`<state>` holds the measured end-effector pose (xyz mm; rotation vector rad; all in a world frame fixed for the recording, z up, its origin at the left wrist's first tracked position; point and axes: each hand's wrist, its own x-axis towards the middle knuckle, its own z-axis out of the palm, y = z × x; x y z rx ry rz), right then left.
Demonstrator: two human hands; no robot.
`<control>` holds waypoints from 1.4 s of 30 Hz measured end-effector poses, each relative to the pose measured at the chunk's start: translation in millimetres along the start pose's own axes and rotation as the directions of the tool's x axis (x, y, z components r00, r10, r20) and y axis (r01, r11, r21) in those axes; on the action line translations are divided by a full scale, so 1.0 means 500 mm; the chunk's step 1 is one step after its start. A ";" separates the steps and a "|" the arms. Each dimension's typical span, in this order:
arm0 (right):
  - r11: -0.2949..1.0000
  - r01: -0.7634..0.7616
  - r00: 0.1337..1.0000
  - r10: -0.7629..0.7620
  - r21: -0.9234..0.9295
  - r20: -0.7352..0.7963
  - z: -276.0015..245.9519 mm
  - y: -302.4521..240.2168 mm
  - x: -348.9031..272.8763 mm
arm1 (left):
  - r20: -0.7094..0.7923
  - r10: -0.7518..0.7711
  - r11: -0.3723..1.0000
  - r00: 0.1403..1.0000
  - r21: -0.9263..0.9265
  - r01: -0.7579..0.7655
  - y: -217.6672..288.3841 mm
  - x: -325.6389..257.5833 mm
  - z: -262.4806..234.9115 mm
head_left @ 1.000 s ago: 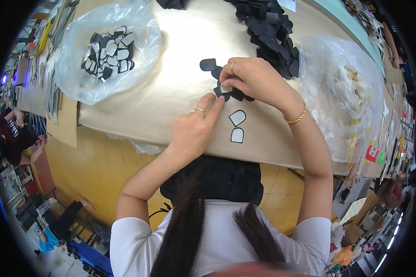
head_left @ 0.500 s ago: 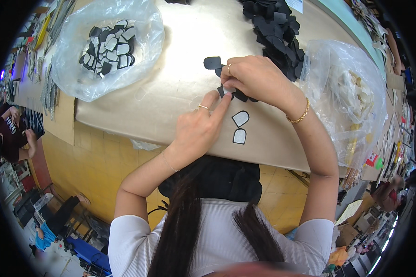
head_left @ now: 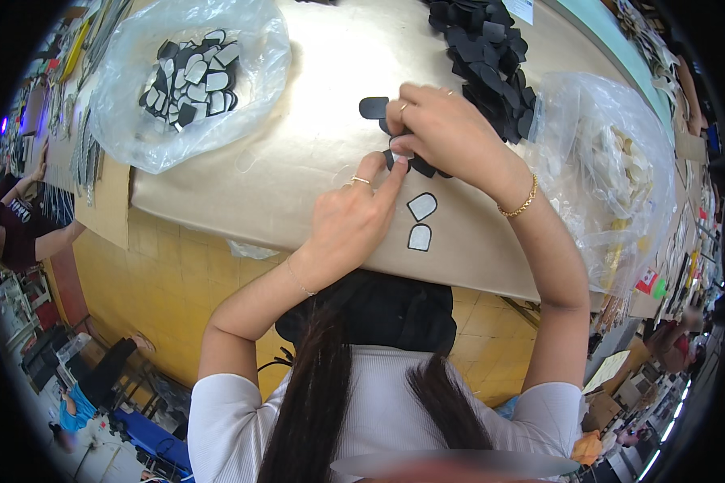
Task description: The person repeatedly picks up small black and white pieces from a table, aligns them, and presses them together to form composite units. The person handles the pieces one at a time, occasionally wiping them with a cloth before assembly. The finished units are placed on the table as the process continues.
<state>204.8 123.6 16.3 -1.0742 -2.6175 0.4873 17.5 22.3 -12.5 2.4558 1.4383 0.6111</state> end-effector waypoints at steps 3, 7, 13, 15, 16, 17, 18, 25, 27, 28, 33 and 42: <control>0.994 -0.097 0.986 0.089 -0.054 -0.141 0.011 0.012 -0.002 | 0.030 -0.009 1.000 1.000 0.019 0.008 -0.001 0.000 -0.002; 0.977 -0.207 0.958 0.212 0.047 -0.195 0.018 0.015 -0.012 | 0.049 -0.001 1.000 0.999 0.028 -0.001 -0.004 -0.002 -0.001; 0.997 -0.032 0.995 0.037 0.064 -0.087 0.011 -0.001 -0.046 | -0.030 -0.056 0.987 0.998 -0.155 0.051 -0.016 0.009 -0.008; 0.998 -0.034 0.996 0.038 0.056 -0.086 0.013 -0.009 -0.049 | -0.079 -0.122 0.972 0.989 -0.210 0.103 -0.033 0.027 -0.017; 0.996 -0.049 0.996 0.054 0.070 -0.073 0.014 -0.013 -0.050 | -0.051 -0.131 0.968 0.990 -0.223 0.116 -0.042 0.038 -0.021; 0.995 -0.073 0.992 0.079 0.067 -0.099 0.015 -0.019 -0.052 | -0.023 -0.141 0.963 0.990 -0.235 0.132 -0.052 0.050 -0.025; 0.991 -0.116 0.986 0.122 0.060 -0.109 0.016 -0.027 -0.056 | 0.005 -0.151 0.958 0.988 -0.245 0.148 -0.058 0.059 -0.030; 0.950 -0.276 0.944 0.296 0.145 -0.145 0.018 -0.048 -0.049 | 0.154 -0.120 0.984 0.981 -0.115 0.138 -0.060 0.089 -0.044; 0.941 -0.248 0.944 0.288 0.232 -0.161 0.013 -0.053 -0.046 | 0.190 -0.141 0.985 0.972 -0.075 0.158 -0.055 0.089 -0.046; 0.908 -0.319 0.930 0.355 0.270 -0.094 0.009 -0.057 -0.045 | 0.192 -0.140 0.986 0.971 -0.064 0.155 -0.054 0.088 -0.047; 0.637 -0.478 0.817 0.576 0.605 0.039 -0.018 -0.090 -0.086 | 0.127 -0.092 0.993 0.988 -0.060 0.100 -0.058 0.081 -0.039; 0.824 -0.396 0.833 0.508 0.405 -0.219 0.031 -0.161 -0.178 | 0.521 -0.336 -0.188 0.785 -0.853 0.486 -0.085 0.041 -0.066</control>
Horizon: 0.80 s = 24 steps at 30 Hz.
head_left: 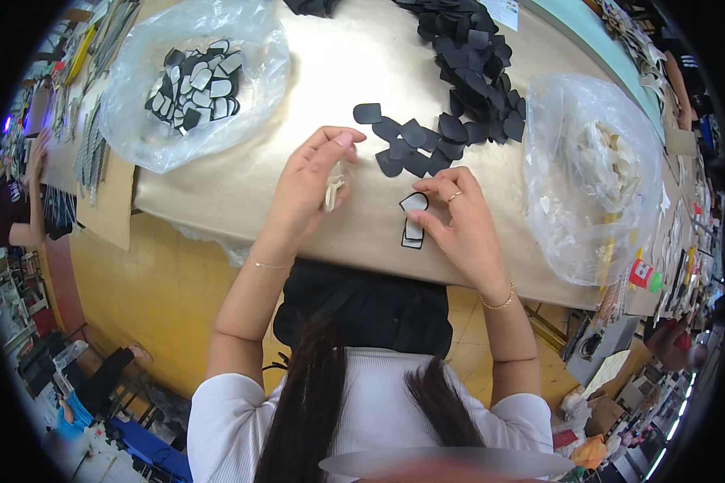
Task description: The person repeatedly picks up small black and white pieces from a table, aligns them, and presses them together to form composite units. The person handles the pieces one at a time, occasionally wiping them with a cloth before assembly. The finished units are placed on the table as the process continues.
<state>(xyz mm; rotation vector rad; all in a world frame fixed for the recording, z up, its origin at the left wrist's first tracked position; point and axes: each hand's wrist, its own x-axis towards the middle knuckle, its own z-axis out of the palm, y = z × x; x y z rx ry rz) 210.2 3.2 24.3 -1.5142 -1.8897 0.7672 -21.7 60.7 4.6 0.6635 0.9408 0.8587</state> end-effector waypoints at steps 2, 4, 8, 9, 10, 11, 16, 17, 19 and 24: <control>0.982 -0.122 0.992 0.121 0.143 0.018 0.002 -0.015 -0.009 | 0.140 -0.094 0.936 0.986 -0.326 0.136 -0.012 -0.014 0.007; 0.967 -0.118 0.993 0.119 0.228 0.012 0.007 -0.034 -0.009 | 0.185 -0.147 0.836 0.972 -0.501 0.222 -0.031 -0.019 0.022; 0.962 0.068 0.997 -0.055 0.266 -0.056 0.011 -0.063 -0.008 | 0.295 -0.117 0.738 0.948 -0.614 0.281 -0.052 -0.025 0.040; 0.959 0.087 0.995 -0.074 0.270 -0.060 0.012 -0.067 -0.009 | 0.298 -0.125 0.726 0.946 -0.622 0.292 -0.053 -0.026 0.043; 0.959 0.094 0.994 -0.078 0.266 -0.070 0.017 -0.073 -0.012 | 0.303 -0.123 0.719 0.945 -0.629 0.295 -0.056 -0.027 0.048; 0.960 0.101 0.993 -0.083 0.261 -0.080 0.021 -0.078 -0.015 | 0.297 -0.126 0.718 0.947 -0.631 0.293 -0.057 -0.029 0.053; 0.966 0.167 0.983 -0.148 0.198 -0.107 0.033 -0.087 -0.014 | 0.109 -0.109 0.857 0.988 -0.494 0.149 -0.064 -0.044 0.083; 0.961 0.179 0.981 -0.159 0.211 -0.108 0.032 -0.088 -0.015 | 0.088 -0.090 0.877 0.992 -0.465 0.121 -0.063 -0.046 0.088; 0.955 0.169 0.984 -0.149 0.245 -0.099 0.028 -0.091 -0.019 | 0.057 -0.019 0.911 0.998 -0.411 0.041 -0.059 -0.049 0.097; 0.949 0.068 0.996 -0.046 0.307 -0.079 0.031 -0.091 -0.023 | -0.123 0.086 0.968 0.989 -0.224 -0.112 -0.055 -0.057 0.123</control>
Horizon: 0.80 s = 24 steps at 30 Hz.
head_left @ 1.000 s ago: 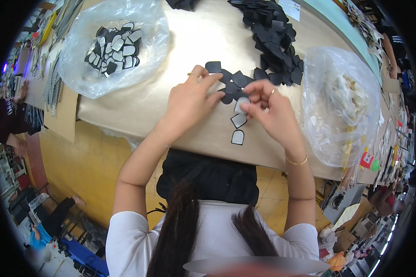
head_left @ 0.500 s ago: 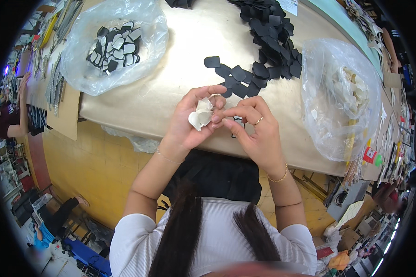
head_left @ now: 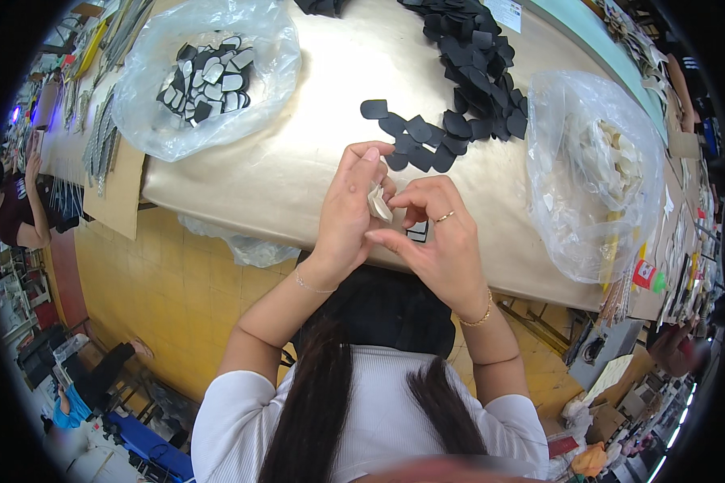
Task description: The person repeatedly picks up small black and white pieces from a table, aligns them, and presses them together to form composite units. The person handles the pieces one at a time, occasionally wiping them with a cloth before assembly. The finished units are placed on the table as the process continues.
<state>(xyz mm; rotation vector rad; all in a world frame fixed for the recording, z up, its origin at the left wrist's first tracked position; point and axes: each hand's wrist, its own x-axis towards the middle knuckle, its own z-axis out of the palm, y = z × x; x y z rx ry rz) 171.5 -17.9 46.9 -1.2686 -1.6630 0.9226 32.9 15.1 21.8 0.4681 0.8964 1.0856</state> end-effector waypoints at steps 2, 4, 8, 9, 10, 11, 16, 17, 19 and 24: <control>0.999 0.039 0.998 -0.040 -0.010 -0.058 0.006 0.004 -0.002 | -0.008 0.044 0.997 0.999 0.058 -0.043 0.000 -0.003 0.004; 0.996 0.079 0.993 -0.082 -0.039 -0.082 0.009 0.009 -0.001 | -0.010 0.038 0.997 0.999 0.063 -0.037 -0.002 -0.006 0.006; 1.000 0.007 0.997 -0.006 0.006 -0.073 -0.002 0.018 -0.001 | 0.064 0.005 0.999 0.998 0.050 -0.009 0.002 -0.010 -0.002; 0.997 -0.055 0.996 0.059 0.055 -0.067 -0.006 0.019 -0.002 | 0.116 -0.046 0.999 0.992 0.014 0.045 0.006 -0.013 -0.008; 0.986 -0.091 0.992 0.102 0.137 -0.077 -0.008 0.022 -0.002 | 0.150 -0.125 0.992 0.981 -0.012 0.129 0.011 -0.015 -0.016; 0.968 -0.126 0.986 0.147 0.218 -0.083 -0.009 0.025 -0.001 | 0.210 -0.182 0.980 0.961 -0.047 0.196 0.016 -0.017 -0.024; 0.929 -0.241 0.969 0.247 0.281 0.013 -0.026 0.036 -0.010 | 0.257 -0.265 0.964 0.929 0.051 0.261 0.019 -0.020 -0.059; 0.933 -0.232 0.970 0.242 0.276 -0.002 -0.025 0.038 -0.013 | 0.243 -0.239 0.971 0.940 0.066 0.230 0.015 -0.020 -0.062; 0.951 -0.209 0.972 0.227 0.229 -0.056 -0.026 0.042 -0.018 | 0.201 -0.117 0.988 0.973 0.124 0.093 0.008 -0.018 -0.068; 0.893 -0.164 0.910 0.301 0.420 -0.284 -0.057 0.052 -0.021 | 0.057 0.045 0.988 0.997 0.143 -0.052 0.031 -0.011 -0.087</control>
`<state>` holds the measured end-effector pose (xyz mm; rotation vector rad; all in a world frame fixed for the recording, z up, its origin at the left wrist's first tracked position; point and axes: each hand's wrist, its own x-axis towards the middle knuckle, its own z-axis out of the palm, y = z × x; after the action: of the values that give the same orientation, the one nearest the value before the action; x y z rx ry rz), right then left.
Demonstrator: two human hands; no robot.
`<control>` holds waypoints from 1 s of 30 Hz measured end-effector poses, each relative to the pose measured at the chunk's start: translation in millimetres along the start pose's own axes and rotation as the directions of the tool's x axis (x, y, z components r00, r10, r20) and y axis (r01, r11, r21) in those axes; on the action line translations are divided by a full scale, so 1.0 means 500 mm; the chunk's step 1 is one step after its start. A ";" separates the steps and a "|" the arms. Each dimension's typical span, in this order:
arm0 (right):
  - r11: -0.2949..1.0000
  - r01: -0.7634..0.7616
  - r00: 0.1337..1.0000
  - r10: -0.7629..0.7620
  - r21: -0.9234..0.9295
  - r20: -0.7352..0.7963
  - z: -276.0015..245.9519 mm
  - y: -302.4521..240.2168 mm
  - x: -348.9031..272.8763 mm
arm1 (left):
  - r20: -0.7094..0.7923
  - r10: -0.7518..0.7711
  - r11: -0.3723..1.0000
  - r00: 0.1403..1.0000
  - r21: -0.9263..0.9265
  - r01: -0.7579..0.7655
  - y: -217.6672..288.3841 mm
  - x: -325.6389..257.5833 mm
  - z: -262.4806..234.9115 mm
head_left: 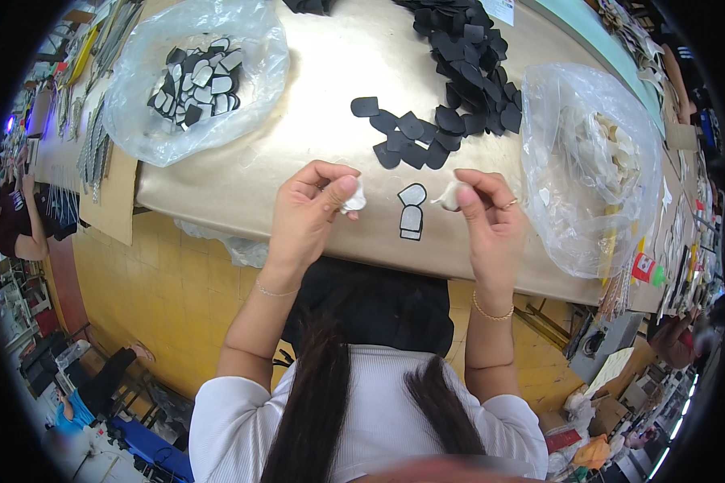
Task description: The person repeatedly picks up small black and white pieces from a table, aligns them, and presses them together to form composite units. The person handles the pieces one at a time, occasionally wiping them with a cloth before assembly. The finished units are placed on the table as the process continues.
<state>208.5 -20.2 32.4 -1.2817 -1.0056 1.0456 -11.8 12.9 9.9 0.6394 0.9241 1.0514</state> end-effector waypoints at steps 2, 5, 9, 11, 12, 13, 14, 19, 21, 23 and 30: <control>1.000 0.006 1.000 -0.005 -0.020 0.030 -0.008 -0.003 0.002 | 0.028 -0.092 0.993 0.995 -0.067 0.093 0.007 -0.003 0.000; 0.989 -0.130 0.989 0.125 0.064 0.074 -0.011 -0.006 -0.003 | 0.141 -0.227 0.950 0.964 -0.185 0.250 0.008 -0.002 0.012; 0.952 -0.239 0.965 0.210 0.194 0.158 -0.006 -0.004 -0.004 | 0.228 -0.282 0.944 0.932 -0.107 0.312 0.004 -0.001 0.040; 0.951 -0.246 0.963 0.217 0.188 0.163 -0.005 -0.004 -0.005 | 0.243 -0.175 0.985 0.954 0.038 0.171 0.004 -0.003 0.054; 0.949 -0.244 0.964 0.214 0.200 0.160 -0.005 -0.004 -0.006 | 0.253 -0.122 0.988 0.960 0.125 0.092 0.004 -0.003 0.059; 0.953 -0.243 0.963 0.215 0.181 0.161 -0.005 -0.005 -0.007 | 0.244 -0.131 0.979 0.961 0.187 0.086 0.005 -0.003 0.063; 0.955 -0.241 0.963 0.214 0.171 0.162 -0.006 -0.005 -0.009 | 0.246 -0.133 0.967 0.960 0.244 0.071 0.007 -0.002 0.066; 0.992 -0.112 0.983 0.102 0.052 0.155 -0.003 -0.007 -0.019 | 0.222 -0.029 0.981 0.975 0.192 -0.015 0.003 -0.005 0.073; 0.994 0.015 0.991 0.000 -0.108 0.137 0.001 -0.008 -0.022 | 0.204 0.032 0.975 0.978 0.211 -0.076 -0.001 -0.014 0.077; 0.982 0.086 0.990 -0.065 -0.169 0.127 0.003 -0.013 -0.026 | 0.204 0.125 0.948 0.971 0.263 -0.178 -0.002 -0.020 0.080; 0.900 0.301 0.954 -0.279 -0.316 0.113 0.001 -0.036 -0.036 | 0.220 0.265 0.890 0.939 0.320 -0.326 0.006 -0.036 0.099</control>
<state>204.6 -37.8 50.6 -1.3172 -1.4205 0.7105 26.5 -3.4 42.0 1.1848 0.8871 1.0874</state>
